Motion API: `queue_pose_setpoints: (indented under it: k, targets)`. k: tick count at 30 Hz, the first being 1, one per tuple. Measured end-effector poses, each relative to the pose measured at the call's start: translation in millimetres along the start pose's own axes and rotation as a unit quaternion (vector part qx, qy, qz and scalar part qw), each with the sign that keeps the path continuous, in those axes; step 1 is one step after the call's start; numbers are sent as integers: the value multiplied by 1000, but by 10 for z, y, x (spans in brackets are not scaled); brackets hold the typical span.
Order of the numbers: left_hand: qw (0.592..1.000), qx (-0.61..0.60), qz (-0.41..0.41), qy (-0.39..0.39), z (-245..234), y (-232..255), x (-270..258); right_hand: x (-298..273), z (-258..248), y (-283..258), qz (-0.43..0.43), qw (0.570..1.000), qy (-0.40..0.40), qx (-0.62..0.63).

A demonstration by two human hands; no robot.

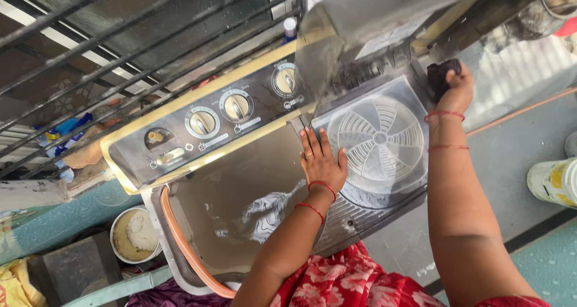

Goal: The person cleans a washing machine by wiping down the lid, control panel, and spin dryer compartment with a cloth, dipping and rinsing the cloth in the wash tub water.

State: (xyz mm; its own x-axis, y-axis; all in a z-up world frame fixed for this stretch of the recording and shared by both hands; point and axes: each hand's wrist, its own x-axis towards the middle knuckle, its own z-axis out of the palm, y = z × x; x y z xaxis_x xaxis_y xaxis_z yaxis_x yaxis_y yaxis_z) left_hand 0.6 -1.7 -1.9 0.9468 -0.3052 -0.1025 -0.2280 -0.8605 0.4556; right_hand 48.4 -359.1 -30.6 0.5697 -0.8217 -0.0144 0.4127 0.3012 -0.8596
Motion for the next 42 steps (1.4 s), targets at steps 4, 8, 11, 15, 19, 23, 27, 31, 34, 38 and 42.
queue_pose_setpoints:
  k: [4, 8, 11, 15, 19, 23, 27, 31, 34, 38, 42]
  targets:
    - [1000, 7, 14, 16, 49, -4, 27, -229, 416, -318, 99, 986, -3, 134]
    - [1000, 10, 10, 14, 43, -19, 8, -628, 600, -410, 135, 983, -19, 123]
    - [1000, 14, 18, 19, 45, -21, -5, -660, 641, -528, 92, 993, 29, 70]
    - [1000, -1, 18, 4, 9, -19, -1, -796, 779, -705, -366, 809, 2, -459]
    - [999, 16, 23, 17, 15, -18, 11, -824, 999, -566, -331, 721, -2, -609]
    - [1000, 12, 21, 15, 0, -11, 20, -807, 1144, -304, -377, 688, 7, -620]
    - [1000, 6, 22, 20, 32, -21, -5, -738, 1130, -345, -366, 745, -58, -555]
    - [999, 6, 29, 24, 32, -32, 20, -679, 1157, -494, -336, 823, -48, -455]
    - [1000, 5, 24, 8, 33, -38, -8, -683, 1216, -461, -338, 765, -46, -547]
    - [1000, 8, 21, 14, 22, -27, 7, -619, 1107, -576, -296, 691, -97, -652]
    - [1000, 11, 19, 5, 30, -27, 9, -752, 887, -460, -247, 729, -80, -634]
